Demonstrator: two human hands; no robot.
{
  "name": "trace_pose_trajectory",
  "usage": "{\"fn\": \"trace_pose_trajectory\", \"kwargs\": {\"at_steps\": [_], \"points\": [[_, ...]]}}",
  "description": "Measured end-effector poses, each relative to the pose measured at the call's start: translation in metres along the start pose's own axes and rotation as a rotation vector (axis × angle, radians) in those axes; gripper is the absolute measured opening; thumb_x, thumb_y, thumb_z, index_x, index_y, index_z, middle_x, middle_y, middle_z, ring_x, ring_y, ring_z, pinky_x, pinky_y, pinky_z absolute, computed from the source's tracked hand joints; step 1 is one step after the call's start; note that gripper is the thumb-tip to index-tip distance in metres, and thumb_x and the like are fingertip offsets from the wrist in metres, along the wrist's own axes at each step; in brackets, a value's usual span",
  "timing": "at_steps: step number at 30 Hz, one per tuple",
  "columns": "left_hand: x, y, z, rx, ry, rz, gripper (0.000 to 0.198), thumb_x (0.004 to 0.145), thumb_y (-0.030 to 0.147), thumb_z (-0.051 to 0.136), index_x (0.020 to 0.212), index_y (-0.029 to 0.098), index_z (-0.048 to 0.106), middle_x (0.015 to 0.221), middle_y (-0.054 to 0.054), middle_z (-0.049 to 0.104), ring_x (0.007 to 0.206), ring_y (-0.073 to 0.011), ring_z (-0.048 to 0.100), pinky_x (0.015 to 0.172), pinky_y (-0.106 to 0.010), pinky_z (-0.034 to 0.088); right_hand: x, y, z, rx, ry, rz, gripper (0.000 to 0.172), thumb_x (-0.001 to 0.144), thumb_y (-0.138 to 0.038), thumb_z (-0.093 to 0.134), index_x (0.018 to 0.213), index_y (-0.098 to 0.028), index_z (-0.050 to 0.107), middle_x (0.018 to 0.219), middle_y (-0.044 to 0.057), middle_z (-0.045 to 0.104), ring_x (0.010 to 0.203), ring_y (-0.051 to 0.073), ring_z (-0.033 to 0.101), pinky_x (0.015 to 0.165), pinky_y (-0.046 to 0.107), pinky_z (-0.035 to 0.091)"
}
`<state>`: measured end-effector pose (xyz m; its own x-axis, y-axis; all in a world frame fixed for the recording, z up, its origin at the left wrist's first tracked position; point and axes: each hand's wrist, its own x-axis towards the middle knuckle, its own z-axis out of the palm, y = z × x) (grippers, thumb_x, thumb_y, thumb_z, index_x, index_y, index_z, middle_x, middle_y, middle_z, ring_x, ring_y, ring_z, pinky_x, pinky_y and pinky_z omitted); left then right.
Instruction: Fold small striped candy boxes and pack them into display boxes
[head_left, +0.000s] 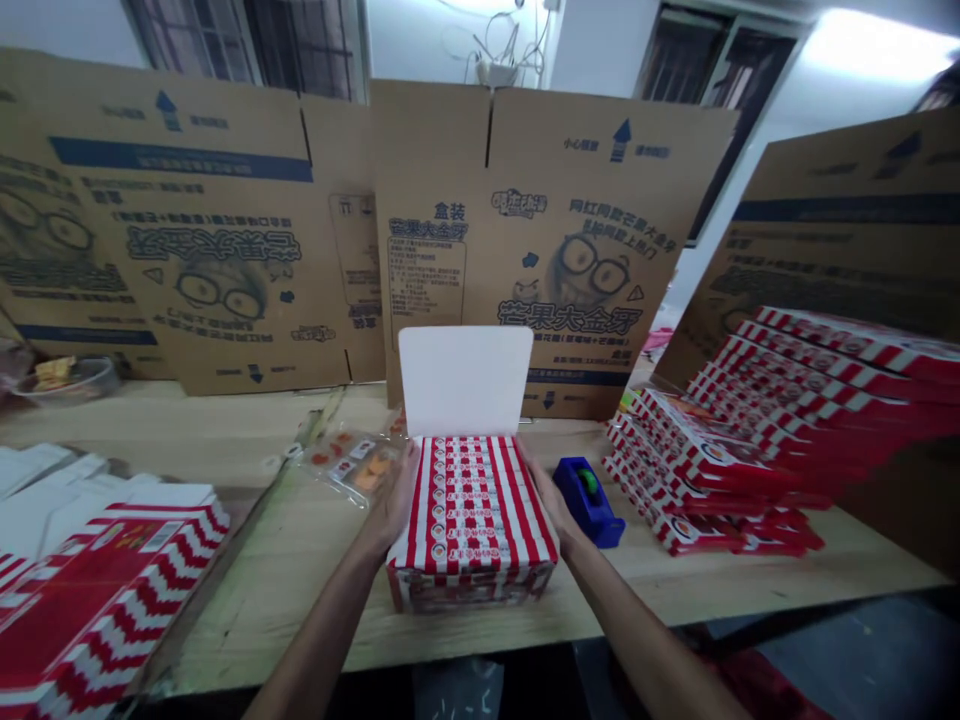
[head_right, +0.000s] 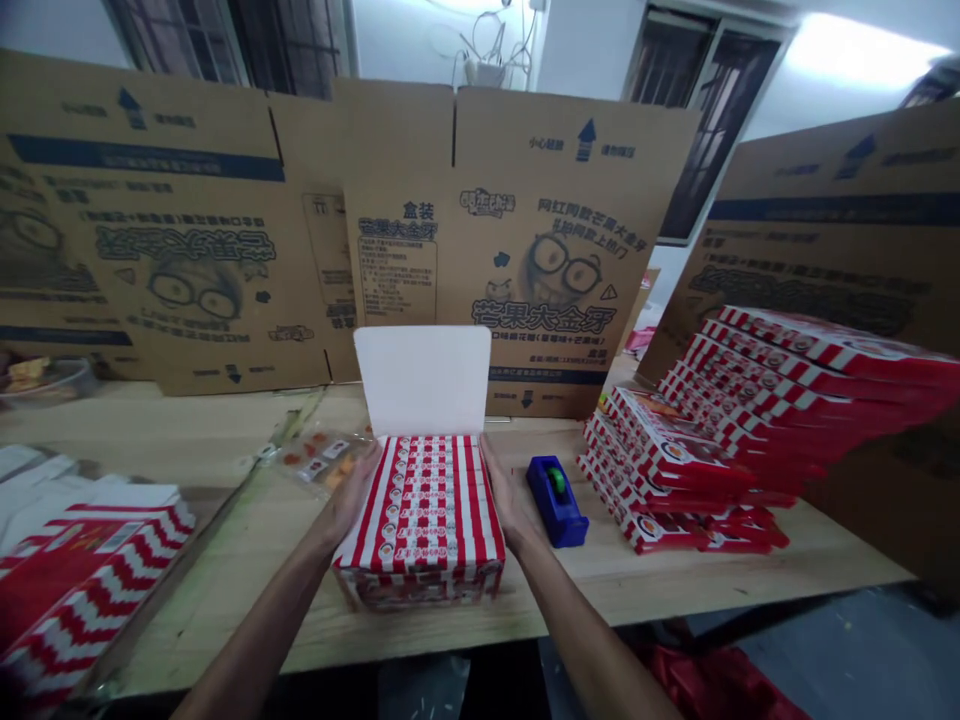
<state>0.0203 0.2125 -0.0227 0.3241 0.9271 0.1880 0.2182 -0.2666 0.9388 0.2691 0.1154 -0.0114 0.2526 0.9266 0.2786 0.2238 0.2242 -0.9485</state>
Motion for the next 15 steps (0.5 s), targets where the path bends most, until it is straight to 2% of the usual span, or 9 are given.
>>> {"fn": "trace_pose_trajectory", "kwargs": {"at_steps": [3,5,7,9,11,12,13,15], "points": [[-0.012,-0.012,-0.01,-0.06,-0.022,0.009,0.054,0.083,0.053,0.052,0.124,0.019,0.062,0.15,-0.009,0.041,0.144,-0.0282,0.027,0.122,-0.047,0.012,-0.006,0.02,0.001,0.055,-0.019,0.052,0.063,0.082,-0.061,0.056,0.134,-0.025,0.055,0.154,0.004,0.035,0.145,0.025,0.025,0.121,0.042,0.015],[-0.014,-0.019,-0.015,-0.166,-0.071,0.0,0.055,0.076,0.046,0.061,0.123,0.018,0.063,0.151,-0.011,0.039,0.143,-0.0312,0.03,0.12,-0.049,0.018,-0.003,0.03,-0.001,0.102,-0.036,0.095,0.071,0.079,-0.055,0.062,0.141,-0.024,0.046,0.157,0.008,0.028,0.145,0.027,0.025,0.119,0.045,0.02],[-0.011,-0.022,-0.02,-0.305,-0.085,-0.02,0.067,0.072,0.041,0.065,0.134,0.018,0.053,0.153,-0.013,0.035,0.141,-0.0325,0.033,0.116,-0.051,0.026,0.008,0.031,-0.005,0.11,-0.091,0.112,0.092,0.073,-0.05,0.068,0.151,-0.025,0.024,0.16,0.01,0.019,0.146,0.028,0.022,0.116,0.049,0.024],[-0.003,-0.02,-0.024,-0.377,-0.1,-0.008,0.091,0.069,0.038,0.069,0.149,0.021,0.028,0.156,-0.014,0.027,0.141,-0.0313,0.032,0.114,-0.05,0.031,0.023,0.023,-0.011,0.093,-0.217,0.072,0.106,0.068,-0.048,0.072,0.153,-0.027,0.012,0.161,0.011,0.015,0.146,0.028,0.021,0.114,0.051,0.028],[0.007,-0.014,-0.029,-0.333,-0.143,0.041,0.111,0.067,0.038,0.072,0.154,0.024,0.004,0.159,-0.013,0.018,0.144,-0.0297,0.027,0.113,-0.049,0.032,0.036,0.011,-0.016,0.063,-0.359,0.004,0.101,0.067,-0.049,0.073,0.15,-0.026,0.021,0.158,0.012,0.023,0.143,0.028,0.029,0.112,0.049,0.032],[0.011,-0.011,-0.032,-0.281,-0.176,0.073,0.114,0.067,0.038,0.073,0.154,0.024,0.0,0.16,-0.013,0.014,0.145,-0.0295,0.025,0.112,-0.048,0.034,0.041,0.006,-0.018,0.04,-0.407,-0.019,0.093,0.067,-0.051,0.074,0.146,-0.025,0.031,0.156,0.012,0.03,0.14,0.028,0.035,0.111,0.048,0.034],[0.015,-0.007,-0.036,-0.217,-0.219,0.111,0.112,0.069,0.039,0.072,0.154,0.024,0.0,0.16,-0.014,0.014,0.144,-0.0296,0.025,0.111,-0.048,0.036,0.043,0.002,-0.02,0.008,-0.43,-0.029,0.083,0.067,-0.054,0.074,0.139,-0.025,0.042,0.152,0.013,0.037,0.138,0.028,0.039,0.109,0.047,0.036],[0.021,0.0,-0.044,-0.054,-0.313,0.198,0.094,0.076,0.043,0.068,0.153,0.023,0.016,0.158,-0.014,0.023,0.142,-0.0292,0.031,0.108,-0.047,0.04,0.045,-0.002,-0.026,-0.054,-0.442,-0.013,0.064,0.066,-0.059,0.074,0.118,-0.024,0.06,0.149,0.013,0.042,0.135,0.031,0.043,0.105,0.049,0.041]]}}
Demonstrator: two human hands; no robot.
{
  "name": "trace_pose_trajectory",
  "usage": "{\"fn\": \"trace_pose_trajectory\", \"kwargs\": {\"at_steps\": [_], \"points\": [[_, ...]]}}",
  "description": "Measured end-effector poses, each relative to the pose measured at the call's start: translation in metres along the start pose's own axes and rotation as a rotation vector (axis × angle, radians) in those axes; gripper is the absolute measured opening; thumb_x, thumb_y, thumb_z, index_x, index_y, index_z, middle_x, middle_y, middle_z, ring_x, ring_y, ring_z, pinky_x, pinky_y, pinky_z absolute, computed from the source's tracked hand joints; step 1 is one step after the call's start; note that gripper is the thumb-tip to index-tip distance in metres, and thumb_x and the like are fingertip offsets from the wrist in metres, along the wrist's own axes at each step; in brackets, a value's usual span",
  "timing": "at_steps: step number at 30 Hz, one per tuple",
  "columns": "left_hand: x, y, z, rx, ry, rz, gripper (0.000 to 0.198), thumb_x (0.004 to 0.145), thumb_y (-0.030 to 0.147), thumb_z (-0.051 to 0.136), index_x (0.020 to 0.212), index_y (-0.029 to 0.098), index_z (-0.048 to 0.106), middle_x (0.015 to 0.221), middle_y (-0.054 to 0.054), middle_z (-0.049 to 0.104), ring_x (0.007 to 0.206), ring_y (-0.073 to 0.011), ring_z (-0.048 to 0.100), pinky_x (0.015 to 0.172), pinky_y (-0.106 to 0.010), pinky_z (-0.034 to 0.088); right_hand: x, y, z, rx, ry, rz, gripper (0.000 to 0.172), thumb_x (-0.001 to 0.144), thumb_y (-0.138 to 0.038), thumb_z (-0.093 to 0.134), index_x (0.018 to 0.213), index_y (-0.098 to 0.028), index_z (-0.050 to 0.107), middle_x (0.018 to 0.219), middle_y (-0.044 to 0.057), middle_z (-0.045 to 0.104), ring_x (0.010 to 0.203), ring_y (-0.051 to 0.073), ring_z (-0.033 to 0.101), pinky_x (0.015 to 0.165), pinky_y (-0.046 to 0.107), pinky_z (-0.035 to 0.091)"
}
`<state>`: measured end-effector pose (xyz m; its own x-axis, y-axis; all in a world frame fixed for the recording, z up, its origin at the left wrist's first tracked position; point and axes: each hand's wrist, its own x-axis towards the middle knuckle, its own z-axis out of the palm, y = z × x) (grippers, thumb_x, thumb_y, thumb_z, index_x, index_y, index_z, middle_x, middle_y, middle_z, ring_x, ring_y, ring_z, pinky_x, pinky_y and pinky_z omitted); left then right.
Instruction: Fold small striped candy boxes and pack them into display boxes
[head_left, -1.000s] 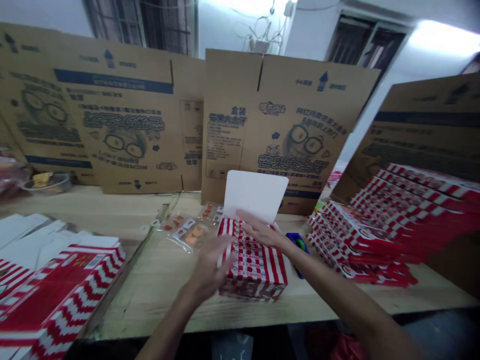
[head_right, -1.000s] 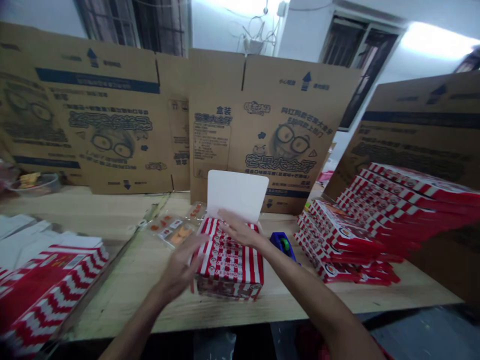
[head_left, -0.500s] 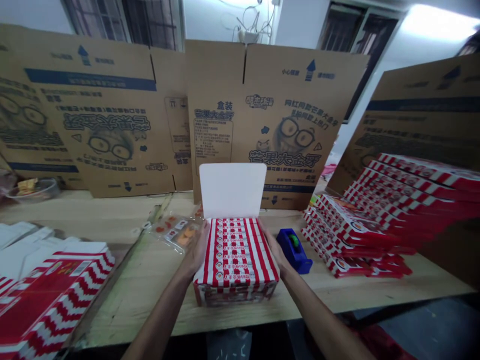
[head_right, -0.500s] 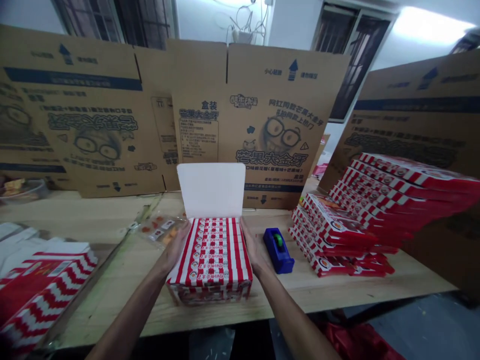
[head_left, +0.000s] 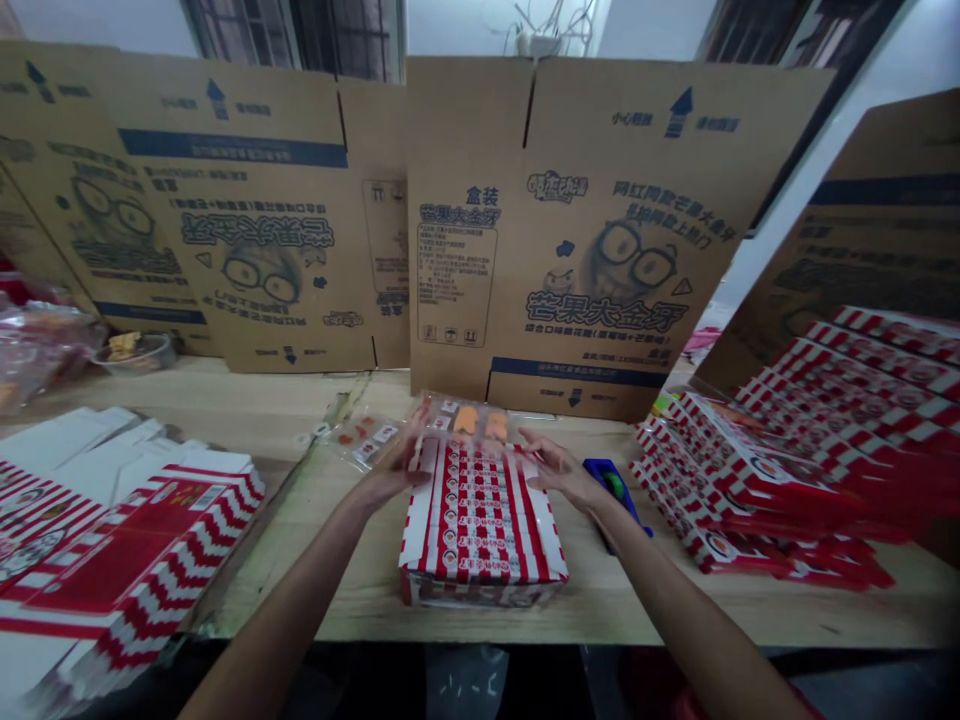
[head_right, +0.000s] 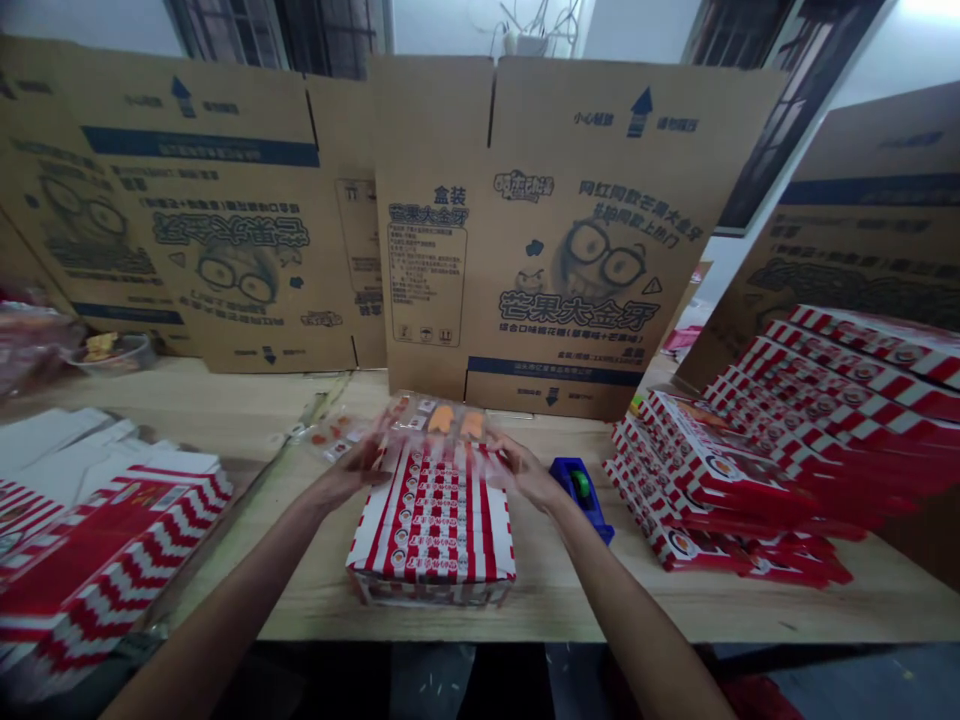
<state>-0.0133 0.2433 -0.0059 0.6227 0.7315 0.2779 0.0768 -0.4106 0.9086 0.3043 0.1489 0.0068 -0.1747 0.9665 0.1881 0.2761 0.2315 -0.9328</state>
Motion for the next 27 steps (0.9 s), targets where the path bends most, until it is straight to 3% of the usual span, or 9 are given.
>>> {"fn": "trace_pose_trajectory", "kwargs": {"at_steps": [3,6,9,11,13,16,19,22,27], "points": [[0.001,0.008,-0.015,0.278,-0.195,0.05,0.053,0.09,0.042,0.053,0.14,0.027,0.047,0.151,-0.011,0.039,0.139,-0.0261,0.038,0.102,-0.045,0.046,-0.008,-0.002,-0.013,-0.041,-0.063,0.066,0.05,0.071,-0.062,0.07,0.103,-0.023,0.07,0.152,0.011,0.038,0.136,0.033,0.041,0.102,0.051,0.045],[0.002,0.012,-0.027,0.499,-0.316,0.041,0.039,0.096,0.035,0.042,0.133,0.032,0.055,0.15,-0.006,0.041,0.136,-0.0229,0.044,0.097,-0.044,0.05,-0.017,-0.01,-0.023,-0.23,-0.163,0.09,0.048,0.086,-0.062,0.051,0.112,-0.027,0.07,0.149,0.007,0.044,0.143,0.028,0.031,0.112,0.052,0.033],[-0.001,0.016,-0.025,0.582,-0.315,0.022,0.04,0.098,0.031,0.036,0.132,0.03,0.056,0.151,-0.005,0.039,0.139,-0.0269,0.038,0.106,-0.055,0.04,-0.03,-0.026,-0.012,-0.603,-0.168,0.106,0.057,0.088,-0.061,0.049,0.133,-0.027,0.057,0.153,0.008,0.037,0.147,0.031,0.016,0.116,0.059,0.022],[-0.01,0.023,-0.013,0.724,-0.204,0.034,0.041,0.096,0.032,0.04,0.133,0.027,0.056,0.149,-0.009,0.042,0.144,-0.0347,0.025,0.11,-0.07,0.02,-0.044,-0.037,0.009,-0.825,-0.122,0.108,0.066,0.086,-0.053,0.058,0.145,-0.026,0.042,0.158,0.012,0.022,0.147,0.037,0.009,0.112,0.068,0.019],[-0.027,0.033,0.003,0.933,-0.091,0.092,0.042,0.093,0.031,0.046,0.133,0.023,0.055,0.142,-0.013,0.05,0.144,-0.0384,0.02,0.109,-0.074,0.005,-0.06,-0.045,0.032,-0.909,-0.121,0.046,0.058,0.093,-0.037,0.052,0.148,-0.028,0.035,0.159,0.011,0.02,0.147,0.036,0.011,0.111,0.069,0.019],[-0.057,0.047,0.024,1.048,-0.202,0.195,0.046,0.096,0.035,0.042,0.14,0.02,0.047,0.145,-0.015,0.046,0.143,-0.0338,0.026,0.114,-0.063,0.016,-0.082,-0.048,0.059,-0.818,-0.191,-0.071,0.051,0.099,-0.029,0.041,0.149,-0.03,0.033,0.158,0.008,0.026,0.148,0.028,0.013,0.116,0.057,0.024],[-0.076,0.056,0.032,0.997,-0.392,0.192,0.065,0.093,0.056,0.041,0.148,0.024,0.032,0.157,-0.015,0.024,0.145,-0.036,0.019,0.112,-0.057,0.028,-0.093,-0.046,0.067,-0.749,-0.199,-0.065,0.071,0.09,-0.05,0.055,0.151,-0.025,0.029,0.159,0.011,0.019,0.148,0.032,0.007,0.116,0.056,0.024],[-0.078,0.058,0.03,1.018,-0.435,0.184,0.079,0.085,0.068,0.046,0.15,0.027,0.027,0.158,-0.015,0.022,0.145,-0.0402,0.015,0.111,-0.064,0.02,-0.095,-0.043,0.065,-0.772,-0.211,-0.031,0.082,0.082,-0.059,0.061,0.15,-0.027,0.029,0.158,0.012,0.021,0.148,0.035,0.008,0.115,0.06,0.021],[-0.075,0.056,0.031,1.114,-0.412,0.264,0.077,0.082,0.067,0.052,0.147,0.028,0.035,0.152,-0.015,0.036,0.142,-0.0386,0.027,0.112,-0.066,0.014,-0.094,-0.04,0.068,-0.874,-0.201,-0.118,0.077,0.087,-0.05,0.06,0.152,-0.03,0.023,0.157,0.01,0.025,0.147,0.035,0.012,0.113,0.063,0.023]]}}
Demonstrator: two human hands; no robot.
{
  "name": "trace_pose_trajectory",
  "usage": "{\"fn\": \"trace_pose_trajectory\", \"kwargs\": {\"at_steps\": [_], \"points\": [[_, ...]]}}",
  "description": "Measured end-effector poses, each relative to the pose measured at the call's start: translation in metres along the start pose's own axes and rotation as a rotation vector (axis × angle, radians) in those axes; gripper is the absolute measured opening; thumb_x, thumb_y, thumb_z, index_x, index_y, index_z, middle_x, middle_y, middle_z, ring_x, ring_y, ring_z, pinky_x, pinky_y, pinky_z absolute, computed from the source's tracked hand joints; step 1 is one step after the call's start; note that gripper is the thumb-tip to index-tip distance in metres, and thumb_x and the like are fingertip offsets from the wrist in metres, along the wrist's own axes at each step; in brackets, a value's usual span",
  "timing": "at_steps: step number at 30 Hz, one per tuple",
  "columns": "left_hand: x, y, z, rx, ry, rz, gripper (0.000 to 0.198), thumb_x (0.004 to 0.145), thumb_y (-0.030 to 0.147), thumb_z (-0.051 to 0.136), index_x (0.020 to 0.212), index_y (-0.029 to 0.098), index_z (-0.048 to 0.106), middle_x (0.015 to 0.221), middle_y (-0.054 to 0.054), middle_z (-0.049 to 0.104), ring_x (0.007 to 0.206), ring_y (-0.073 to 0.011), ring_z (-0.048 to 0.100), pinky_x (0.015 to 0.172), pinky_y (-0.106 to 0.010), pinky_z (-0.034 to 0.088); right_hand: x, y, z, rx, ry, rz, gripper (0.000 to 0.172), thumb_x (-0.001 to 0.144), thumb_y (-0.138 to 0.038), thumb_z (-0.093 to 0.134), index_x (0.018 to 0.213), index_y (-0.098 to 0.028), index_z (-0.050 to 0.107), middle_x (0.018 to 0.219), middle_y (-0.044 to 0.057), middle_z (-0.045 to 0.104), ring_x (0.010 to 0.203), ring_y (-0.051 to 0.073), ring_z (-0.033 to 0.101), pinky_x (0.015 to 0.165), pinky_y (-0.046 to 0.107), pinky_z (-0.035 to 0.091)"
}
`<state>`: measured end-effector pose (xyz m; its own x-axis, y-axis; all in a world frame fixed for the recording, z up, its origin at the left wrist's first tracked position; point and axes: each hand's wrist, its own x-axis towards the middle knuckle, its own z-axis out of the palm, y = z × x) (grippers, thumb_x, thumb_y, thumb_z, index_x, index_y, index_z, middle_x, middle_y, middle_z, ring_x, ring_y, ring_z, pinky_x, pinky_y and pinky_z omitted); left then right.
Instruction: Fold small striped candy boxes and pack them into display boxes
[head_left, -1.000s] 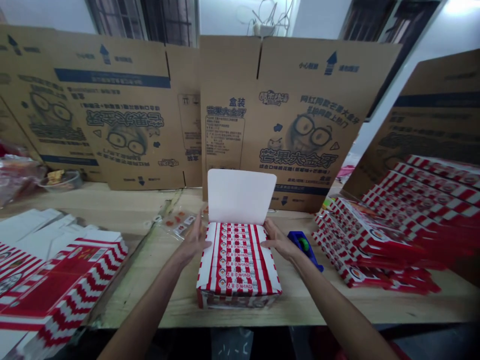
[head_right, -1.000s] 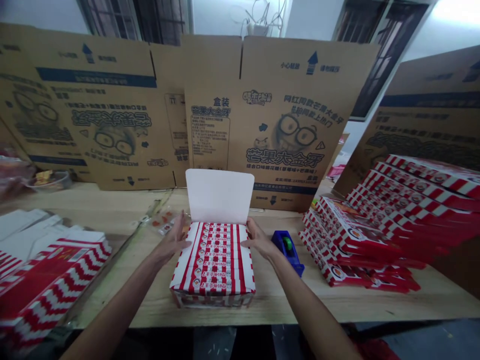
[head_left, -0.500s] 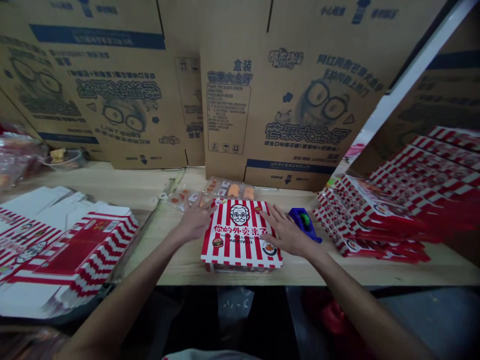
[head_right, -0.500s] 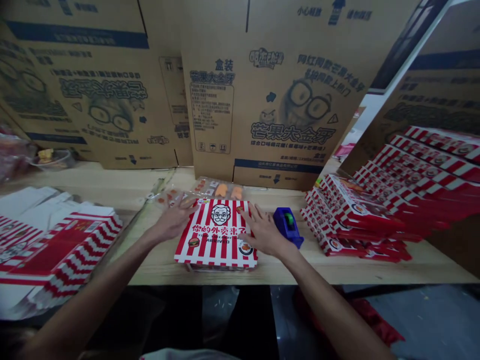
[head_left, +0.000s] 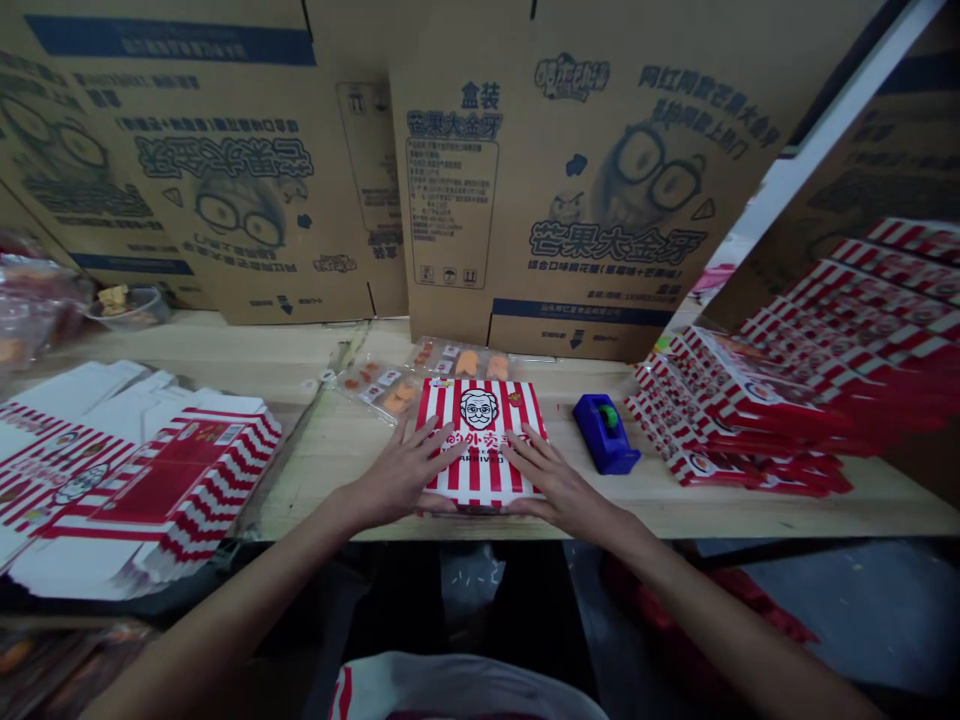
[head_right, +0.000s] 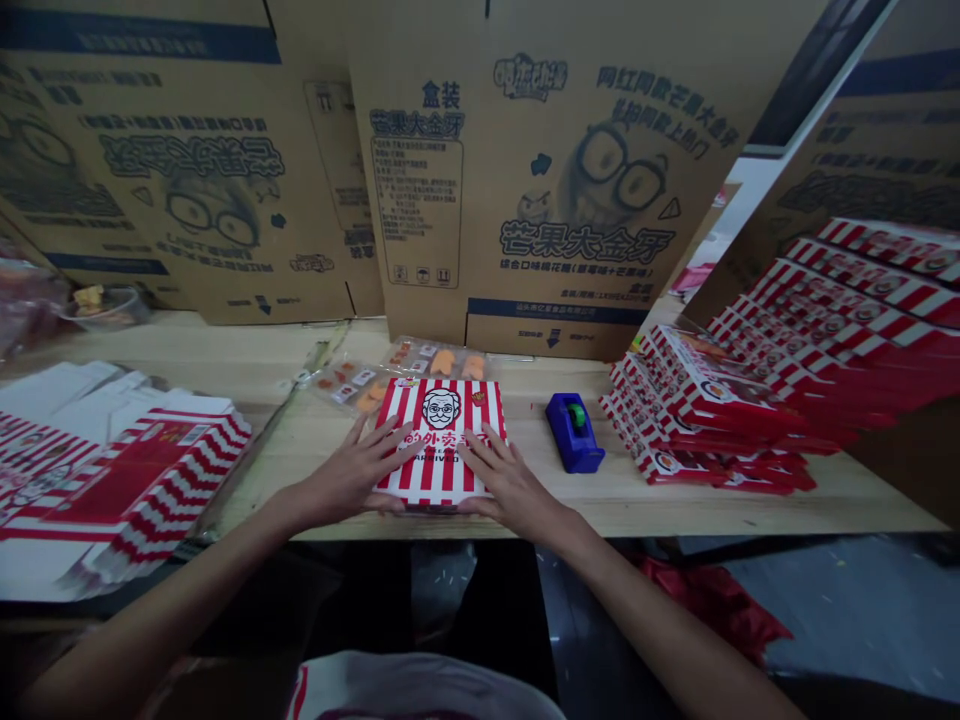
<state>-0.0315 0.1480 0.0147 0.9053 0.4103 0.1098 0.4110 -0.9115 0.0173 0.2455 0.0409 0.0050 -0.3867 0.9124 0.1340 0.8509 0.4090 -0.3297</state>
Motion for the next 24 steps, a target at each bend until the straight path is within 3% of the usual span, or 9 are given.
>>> {"fn": "trace_pose_trajectory", "kwargs": {"at_steps": [3,7,12,18,21,24], "points": [[0.0,0.002,0.003,0.059,0.043,0.005,0.067,0.086,0.056,0.056,0.143,0.023,0.042,0.149,-0.016,0.041,0.138,-0.0339,0.036,0.114,-0.055,0.022,0.001,-0.004,0.007,-0.095,0.049,-0.028,0.065,0.092,-0.039,0.056,0.15,-0.022,0.032,0.154,0.013,0.033,0.145,0.036,0.019,0.113,0.061,0.028],[-0.001,0.0,-0.002,0.011,0.1,0.008,0.052,0.091,0.05,0.052,0.134,0.02,0.052,0.138,-0.013,0.054,0.131,-0.0285,0.047,0.113,-0.047,0.03,0.004,-0.007,0.007,-0.166,0.098,-0.064,0.049,0.095,-0.036,0.051,0.14,-0.018,0.048,0.144,0.015,0.047,0.138,0.036,0.036,0.114,0.064,0.024],[0.005,0.008,-0.014,-0.046,0.173,-0.04,0.044,0.097,0.046,0.04,0.128,0.02,0.058,0.126,-0.011,0.064,0.12,-0.025,0.057,0.115,-0.052,0.023,0.016,0.001,-0.03,-0.083,0.108,-0.16,0.038,0.097,-0.035,0.047,0.129,-0.02,0.059,0.13,0.011,0.062,0.122,0.027,0.057,0.107,0.048,0.044],[0.013,0.044,0.007,0.068,0.303,-0.235,0.047,0.096,0.04,0.041,0.132,0.013,0.054,0.132,-0.018,0.058,0.127,-0.0325,0.049,0.114,-0.057,0.022,0.031,0.017,-0.07,-0.031,-0.026,-0.252,0.034,0.095,-0.042,0.051,0.122,-0.026,0.065,0.122,0.005,0.068,0.119,0.026,0.06,0.106,0.048,0.045],[0.011,0.05,0.016,0.088,0.295,-0.247,0.048,0.096,0.038,0.042,0.137,0.015,0.049,0.136,-0.018,0.053,0.131,-0.034,0.043,0.113,-0.059,0.021,0.03,0.02,-0.07,-0.001,-0.048,-0.274,0.035,0.094,-0.041,0.052,0.123,-0.026,0.064,0.123,0.004,0.068,0.121,0.025,0.059,0.107,0.047,0.044],[0.005,0.042,0.016,0.099,0.236,-0.176,0.052,0.093,0.043,0.046,0.139,0.019,0.047,0.138,-0.018,0.051,0.132,-0.0366,0.041,0.113,-0.064,0.016,0.021,0.019,-0.055,0.005,-0.016,-0.261,0.037,0.096,-0.034,0.048,0.129,-0.022,0.06,0.131,0.006,0.062,0.127,0.025,0.054,0.11,0.046,0.041]]}}
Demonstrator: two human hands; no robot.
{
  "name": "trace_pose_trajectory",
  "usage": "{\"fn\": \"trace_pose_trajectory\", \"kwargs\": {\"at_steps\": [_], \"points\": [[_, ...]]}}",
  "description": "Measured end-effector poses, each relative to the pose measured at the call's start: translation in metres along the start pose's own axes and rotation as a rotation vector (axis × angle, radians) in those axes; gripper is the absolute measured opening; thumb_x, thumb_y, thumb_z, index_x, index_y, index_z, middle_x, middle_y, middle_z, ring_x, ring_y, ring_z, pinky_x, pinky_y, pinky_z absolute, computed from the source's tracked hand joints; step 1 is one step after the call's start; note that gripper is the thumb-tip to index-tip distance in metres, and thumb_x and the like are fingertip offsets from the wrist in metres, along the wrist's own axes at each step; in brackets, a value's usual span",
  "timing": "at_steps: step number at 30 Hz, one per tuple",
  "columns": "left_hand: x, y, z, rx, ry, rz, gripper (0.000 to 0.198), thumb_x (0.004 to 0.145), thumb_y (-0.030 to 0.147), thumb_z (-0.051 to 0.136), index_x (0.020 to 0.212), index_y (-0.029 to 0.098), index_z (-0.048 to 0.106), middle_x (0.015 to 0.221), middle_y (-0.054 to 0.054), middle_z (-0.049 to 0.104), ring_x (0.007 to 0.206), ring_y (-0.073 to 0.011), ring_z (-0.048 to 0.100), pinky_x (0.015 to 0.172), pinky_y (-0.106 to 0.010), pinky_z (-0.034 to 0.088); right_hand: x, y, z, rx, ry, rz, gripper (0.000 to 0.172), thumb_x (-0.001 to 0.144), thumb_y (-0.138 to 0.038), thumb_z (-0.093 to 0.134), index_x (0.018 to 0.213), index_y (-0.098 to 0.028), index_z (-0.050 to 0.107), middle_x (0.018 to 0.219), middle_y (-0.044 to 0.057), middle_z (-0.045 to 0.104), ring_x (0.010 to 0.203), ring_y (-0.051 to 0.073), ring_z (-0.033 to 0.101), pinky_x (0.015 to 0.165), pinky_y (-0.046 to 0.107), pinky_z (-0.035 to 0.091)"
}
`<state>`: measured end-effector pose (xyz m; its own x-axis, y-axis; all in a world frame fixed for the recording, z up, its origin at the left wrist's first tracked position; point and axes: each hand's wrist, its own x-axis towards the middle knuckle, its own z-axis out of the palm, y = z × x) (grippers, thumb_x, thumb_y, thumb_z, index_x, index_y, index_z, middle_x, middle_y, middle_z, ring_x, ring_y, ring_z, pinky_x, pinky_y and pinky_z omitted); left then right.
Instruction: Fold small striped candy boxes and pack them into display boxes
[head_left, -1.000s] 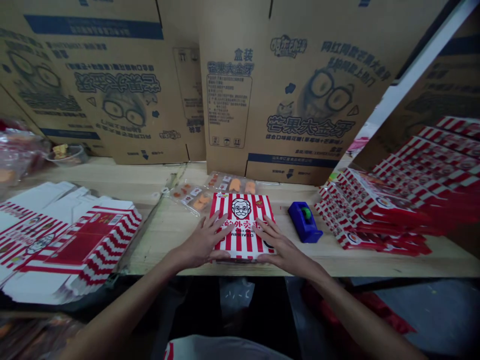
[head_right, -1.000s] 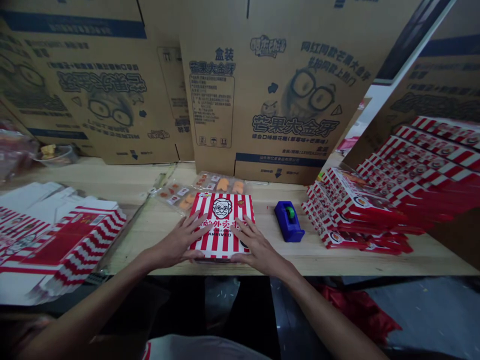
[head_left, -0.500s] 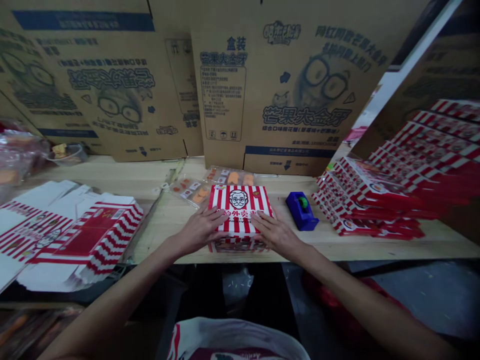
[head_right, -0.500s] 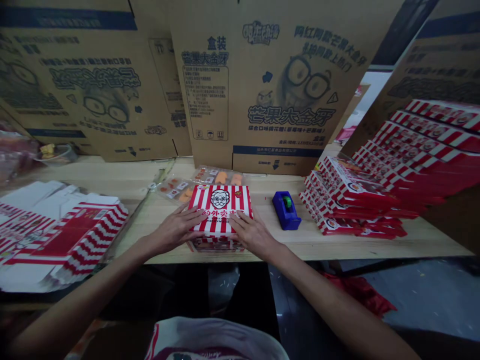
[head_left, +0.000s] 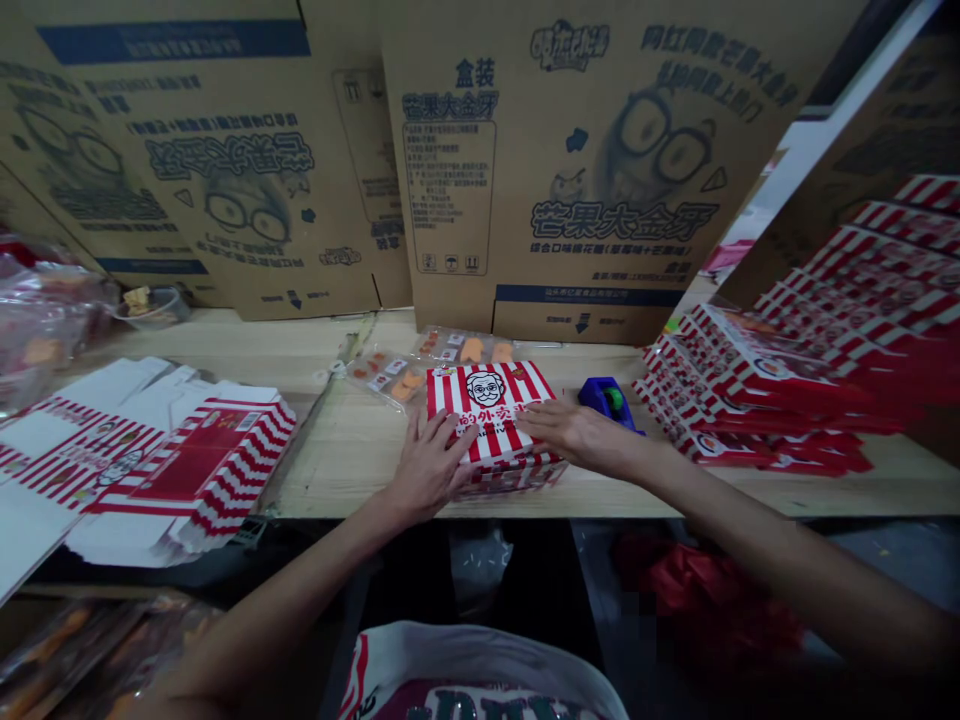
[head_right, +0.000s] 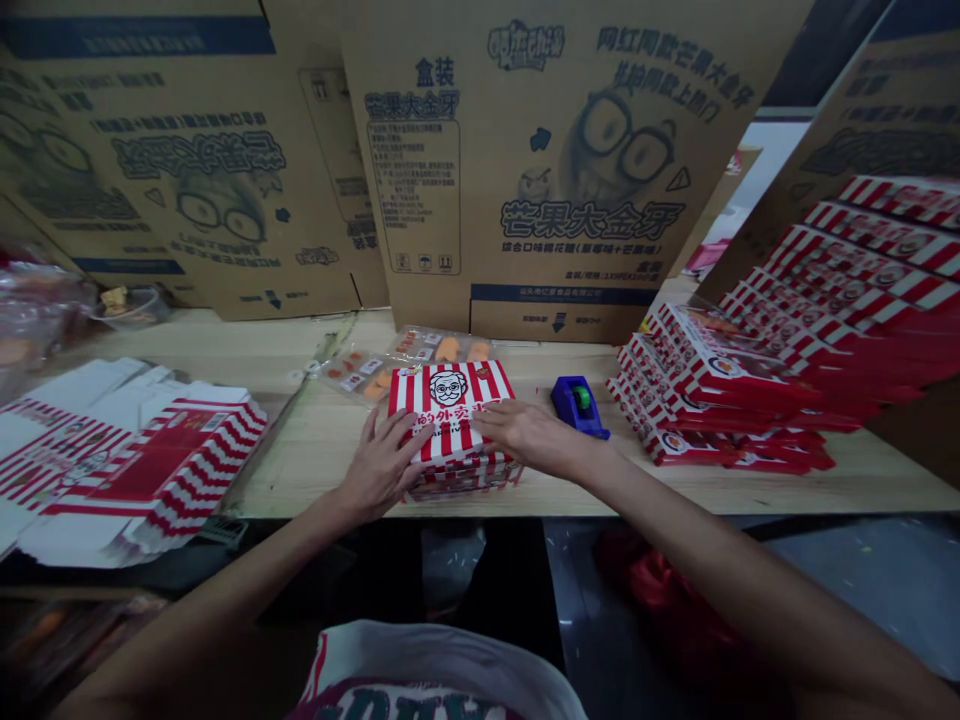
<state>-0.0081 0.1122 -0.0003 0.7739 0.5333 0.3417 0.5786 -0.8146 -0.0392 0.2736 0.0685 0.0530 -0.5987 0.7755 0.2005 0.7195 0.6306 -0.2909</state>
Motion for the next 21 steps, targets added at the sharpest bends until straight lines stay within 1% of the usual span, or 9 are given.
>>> {"fn": "trace_pose_trajectory", "kwargs": {"at_steps": [2,3,6,8,10,12,15,18,21], "points": [[-0.002,-0.011,-0.003,0.017,-0.042,0.079,0.058,0.09,0.051,0.05,0.14,0.02,0.046,0.137,-0.019,0.051,0.131,-0.038,0.041,0.112,-0.067,0.011,-0.008,-0.004,0.016,-0.014,0.031,0.018,0.038,0.097,-0.03,0.047,0.132,-0.021,0.057,0.135,0.007,0.059,0.13,0.025,0.05,0.111,0.047,0.04],[-0.002,-0.016,-0.005,0.026,-0.063,0.118,0.061,0.089,0.053,0.052,0.141,0.02,0.045,0.136,-0.019,0.051,0.131,-0.0381,0.042,0.112,-0.067,0.012,-0.012,-0.006,0.024,-0.024,0.058,0.035,0.038,0.097,-0.029,0.046,0.133,-0.021,0.056,0.136,0.007,0.058,0.132,0.026,0.049,0.112,0.049,0.039],[-0.002,-0.027,-0.011,0.044,-0.119,0.219,0.065,0.087,0.048,0.058,0.145,0.022,0.039,0.136,-0.02,0.05,0.131,-0.0376,0.042,0.111,-0.06,0.025,-0.021,-0.012,0.047,-0.066,0.162,0.101,0.039,0.098,-0.028,0.045,0.136,-0.024,0.054,0.138,0.006,0.055,0.137,0.028,0.042,0.113,0.056,0.033],[-0.003,-0.026,-0.014,0.058,-0.125,0.254,0.065,0.088,0.041,0.059,0.146,0.025,0.036,0.138,-0.02,0.048,0.131,-0.0376,0.043,0.11,-0.057,0.03,-0.023,-0.015,0.055,-0.092,0.207,0.109,0.039,0.098,-0.026,0.045,0.136,-0.026,0.053,0.138,0.006,0.055,0.137,0.028,0.041,0.113,0.058,0.031],[-0.003,-0.017,-0.014,0.088,-0.096,0.257,0.061,0.09,0.038,0.057,0.146,0.023,0.037,0.142,-0.02,0.045,0.132,-0.0374,0.042,0.111,-0.056,0.029,-0.022,-0.016,0.057,-0.092,0.221,0.066,0.039,0.097,-0.025,0.046,0.135,-0.025,0.055,0.135,0.006,0.058,0.136,0.027,0.043,0.113,0.055,0.034],[-0.004,-0.004,-0.011,0.118,-0.045,0.254,0.059,0.091,0.037,0.056,0.142,0.015,0.041,0.144,-0.021,0.044,0.133,-0.0369,0.041,0.112,-0.053,0.029,-0.02,-0.017,0.055,-0.08,0.243,0.015,0.037,0.097,-0.023,0.047,0.133,-0.024,0.057,0.132,0.007,0.06,0.134,0.026,0.045,0.111,0.052,0.039],[-0.003,0.011,-0.002,0.165,0.068,0.282,0.054,0.091,0.036,0.056,0.134,0.004,0.049,0.139,-0.023,0.05,0.132,-0.0346,0.045,0.111,-0.047,0.034,-0.019,-0.019,0.047,-0.05,0.281,-0.026,0.035,0.096,-0.02,0.049,0.13,-0.023,0.06,0.128,0.008,0.064,0.131,0.025,0.049,0.109,0.05,0.043],[-0.003,0.013,0.006,0.199,0.164,0.315,0.046,0.092,0.033,0.055,0.128,0.004,0.054,0.133,-0.02,0.057,0.127,-0.0316,0.051,0.108,-0.044,0.038,-0.021,-0.02,0.041,0.0,0.233,-0.047,0.034,0.095,-0.019,0.052,0.128,-0.021,0.061,0.128,0.008,0.064,0.13,0.023,0.051,0.108,0.045,0.044],[-0.004,0.009,0.011,0.198,0.229,0.331,0.041,0.092,0.03,0.055,0.124,0.004,0.057,0.131,-0.018,0.06,0.125,-0.0314,0.054,0.106,-0.043,0.042,-0.026,-0.019,0.043,0.006,0.202,-0.066,0.039,0.093,-0.025,0.056,0.132,-0.023,0.057,0.131,0.009,0.062,0.131,0.024,0.049,0.112,0.051,0.037]]}}
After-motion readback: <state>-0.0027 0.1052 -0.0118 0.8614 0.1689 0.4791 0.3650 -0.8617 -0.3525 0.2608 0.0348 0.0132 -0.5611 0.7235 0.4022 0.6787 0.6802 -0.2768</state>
